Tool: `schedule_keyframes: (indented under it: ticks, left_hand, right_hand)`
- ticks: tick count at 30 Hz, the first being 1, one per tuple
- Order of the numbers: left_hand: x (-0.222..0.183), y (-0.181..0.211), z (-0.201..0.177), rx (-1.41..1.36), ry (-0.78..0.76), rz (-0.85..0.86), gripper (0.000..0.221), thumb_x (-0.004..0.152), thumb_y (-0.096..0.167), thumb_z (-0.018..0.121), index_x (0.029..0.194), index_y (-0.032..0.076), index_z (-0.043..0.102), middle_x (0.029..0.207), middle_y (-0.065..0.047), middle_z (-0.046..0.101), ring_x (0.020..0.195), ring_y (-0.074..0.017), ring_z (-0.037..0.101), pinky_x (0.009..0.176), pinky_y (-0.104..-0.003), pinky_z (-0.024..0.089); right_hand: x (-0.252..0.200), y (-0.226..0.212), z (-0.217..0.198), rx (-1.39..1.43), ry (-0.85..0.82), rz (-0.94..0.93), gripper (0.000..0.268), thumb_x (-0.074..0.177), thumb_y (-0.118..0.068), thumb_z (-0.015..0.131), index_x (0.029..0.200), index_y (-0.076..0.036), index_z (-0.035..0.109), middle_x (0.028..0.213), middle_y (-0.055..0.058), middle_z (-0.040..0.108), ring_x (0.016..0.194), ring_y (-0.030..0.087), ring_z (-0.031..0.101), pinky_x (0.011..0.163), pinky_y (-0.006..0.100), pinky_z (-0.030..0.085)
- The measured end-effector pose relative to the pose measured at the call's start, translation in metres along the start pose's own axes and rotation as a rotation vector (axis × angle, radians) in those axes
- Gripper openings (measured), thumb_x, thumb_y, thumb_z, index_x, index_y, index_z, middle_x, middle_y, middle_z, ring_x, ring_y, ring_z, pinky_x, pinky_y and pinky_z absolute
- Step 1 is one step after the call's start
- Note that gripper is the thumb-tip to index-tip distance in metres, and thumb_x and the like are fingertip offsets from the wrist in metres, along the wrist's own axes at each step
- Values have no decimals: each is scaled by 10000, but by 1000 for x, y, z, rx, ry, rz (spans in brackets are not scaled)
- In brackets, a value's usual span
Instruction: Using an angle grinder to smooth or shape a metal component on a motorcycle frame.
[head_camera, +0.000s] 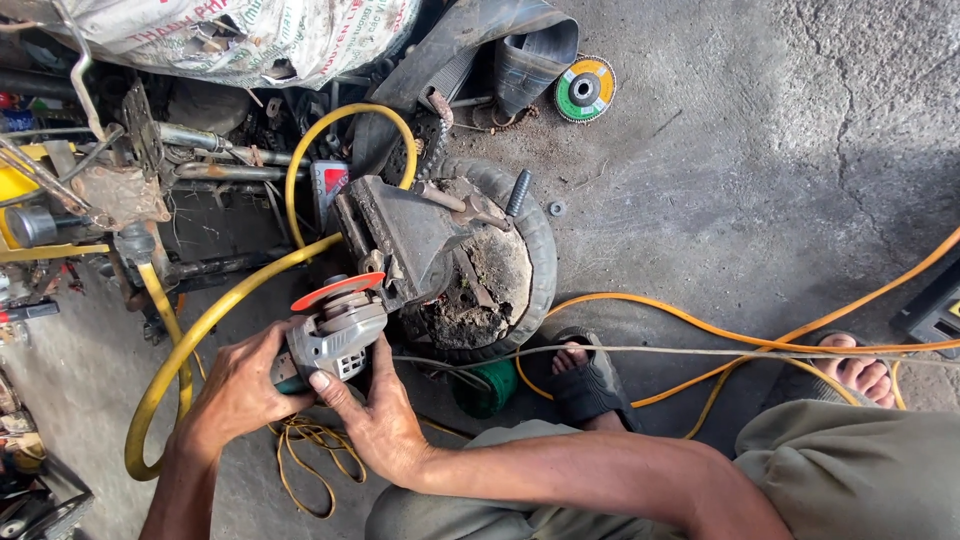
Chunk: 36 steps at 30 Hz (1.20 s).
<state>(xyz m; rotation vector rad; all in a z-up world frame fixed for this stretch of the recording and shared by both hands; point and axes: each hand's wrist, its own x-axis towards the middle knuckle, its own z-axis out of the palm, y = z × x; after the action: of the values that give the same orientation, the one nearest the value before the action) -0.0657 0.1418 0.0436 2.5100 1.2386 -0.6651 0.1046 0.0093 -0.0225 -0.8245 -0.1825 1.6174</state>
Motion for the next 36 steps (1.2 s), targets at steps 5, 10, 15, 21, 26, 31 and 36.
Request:
schedule_keyframes:
  ticks: [5,10,15,21,26,31,36]
  left_hand:
    - [0,-2,3,-7,13,16,888,590,354,929,1370,144,561,1176,-44,767,1017,-255,759,817,-396,591]
    - [1,-3,4,-21,1,1,918,575,376,944,1370,131,555,1210,-59,763,1078,-276,747,853,-398,584]
    - [2,-4,5,-27,20,35,911,574,369,950,1360,115,566,1208,-56,760,1047,-260,756,849,-391,586]
    - [3,-6,6,-16,23,39,912,554,365,958,1341,122,568,1154,-48,777,1009,-253,765,808,-384,583]
    - [4,-5,6,-20,28,56,897,553,356,953,1330,122,570,1104,-43,783,964,-253,768,780,-379,576]
    - [6,-5,6,-15,17,59,928,549,334,955,1360,122,557,1148,-52,778,998,-267,763,810,-386,574]
    - [8,-5,6,-15,19,84,959,549,370,955,1383,136,544,1246,-26,748,1067,-257,749,853,-386,574]
  right_hand:
    - [-1,0,0,-4,5,-2,839,899,-500,604,1561,-111,265,1469,89,567,1373,193,518,1161,344,371]
    - [-1,4,1,-15,25,-10,821,901,-496,609,1552,-120,278,1448,82,583,1353,183,532,1153,337,378]
    - [-1,2,1,-28,26,10,845,893,-513,602,1559,-115,265,1458,89,577,1365,193,524,1154,345,377]
    - [-2,2,1,-42,42,2,833,895,-507,599,1552,-109,278,1477,87,559,1371,183,510,1160,342,366]
    - [-3,-1,1,-47,44,11,860,889,-529,591,1563,-109,261,1499,86,541,1395,191,490,1164,347,361]
    - [-2,-1,0,-46,48,1,848,890,-530,593,1557,-113,276,1475,80,561,1373,184,507,1157,347,369]
    - [-1,6,0,-63,67,-7,849,897,-518,598,1562,-104,271,1487,88,558,1377,183,509,1155,339,367]
